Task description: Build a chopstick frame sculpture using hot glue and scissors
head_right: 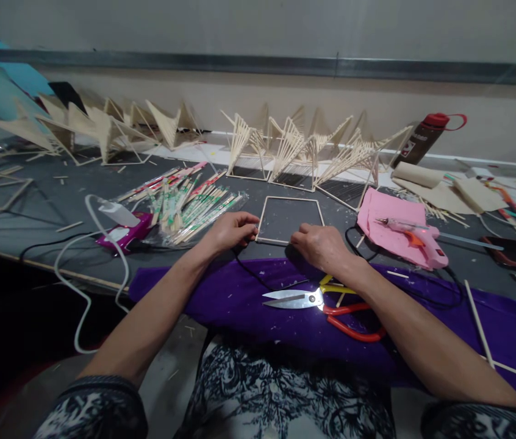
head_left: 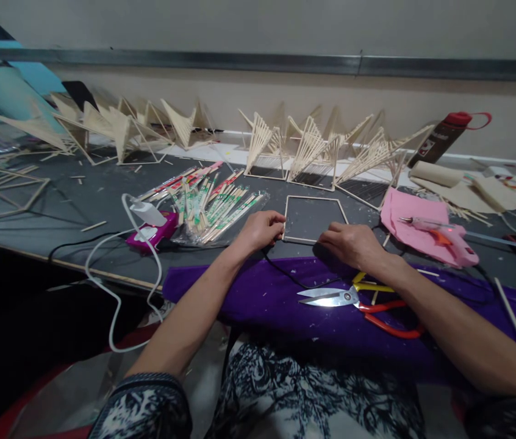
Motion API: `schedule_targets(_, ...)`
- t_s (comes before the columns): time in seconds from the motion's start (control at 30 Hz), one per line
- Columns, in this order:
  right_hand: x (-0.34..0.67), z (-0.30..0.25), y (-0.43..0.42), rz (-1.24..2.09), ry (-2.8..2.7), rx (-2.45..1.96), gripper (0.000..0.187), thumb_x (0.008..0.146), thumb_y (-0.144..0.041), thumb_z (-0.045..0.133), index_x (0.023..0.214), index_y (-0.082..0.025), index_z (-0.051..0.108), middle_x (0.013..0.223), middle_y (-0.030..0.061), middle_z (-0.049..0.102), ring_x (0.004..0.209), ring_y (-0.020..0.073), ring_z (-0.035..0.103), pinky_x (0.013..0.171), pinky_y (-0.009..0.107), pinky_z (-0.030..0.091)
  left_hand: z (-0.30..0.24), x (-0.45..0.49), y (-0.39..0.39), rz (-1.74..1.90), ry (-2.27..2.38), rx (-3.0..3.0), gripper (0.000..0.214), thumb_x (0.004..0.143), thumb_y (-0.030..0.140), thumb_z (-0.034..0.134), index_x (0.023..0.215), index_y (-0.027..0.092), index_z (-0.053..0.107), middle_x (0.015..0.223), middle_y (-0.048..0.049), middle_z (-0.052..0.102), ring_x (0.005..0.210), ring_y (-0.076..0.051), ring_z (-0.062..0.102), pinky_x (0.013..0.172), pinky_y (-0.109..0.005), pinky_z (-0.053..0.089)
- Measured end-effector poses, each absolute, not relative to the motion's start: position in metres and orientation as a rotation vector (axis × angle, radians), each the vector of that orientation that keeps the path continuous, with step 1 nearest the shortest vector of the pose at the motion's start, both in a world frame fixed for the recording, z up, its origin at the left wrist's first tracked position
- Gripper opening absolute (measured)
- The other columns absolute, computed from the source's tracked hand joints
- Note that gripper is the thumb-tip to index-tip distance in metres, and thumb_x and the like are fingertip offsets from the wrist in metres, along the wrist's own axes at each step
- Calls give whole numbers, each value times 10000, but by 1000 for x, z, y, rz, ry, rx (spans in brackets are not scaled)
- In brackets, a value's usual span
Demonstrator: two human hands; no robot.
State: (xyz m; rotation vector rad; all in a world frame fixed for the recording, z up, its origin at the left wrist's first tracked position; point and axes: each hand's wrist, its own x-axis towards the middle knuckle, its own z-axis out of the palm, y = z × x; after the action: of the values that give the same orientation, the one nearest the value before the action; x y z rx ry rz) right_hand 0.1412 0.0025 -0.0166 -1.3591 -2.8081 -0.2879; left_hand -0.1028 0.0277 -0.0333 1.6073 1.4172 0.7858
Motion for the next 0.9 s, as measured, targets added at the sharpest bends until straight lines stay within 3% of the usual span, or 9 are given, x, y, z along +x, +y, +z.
schedule_targets(0.9, 134, -18, 1, -385, -2864, -1350, 244, 918, -267, 370, 922, -218, 609, 832, 41, 586, 639, 121, 517, 489, 263, 136, -33, -104, 31, 704, 1414, 1611, 283, 727, 211, 533, 979, 114, 619, 791, -76, 686, 613, -117, 623, 469, -188, 478)
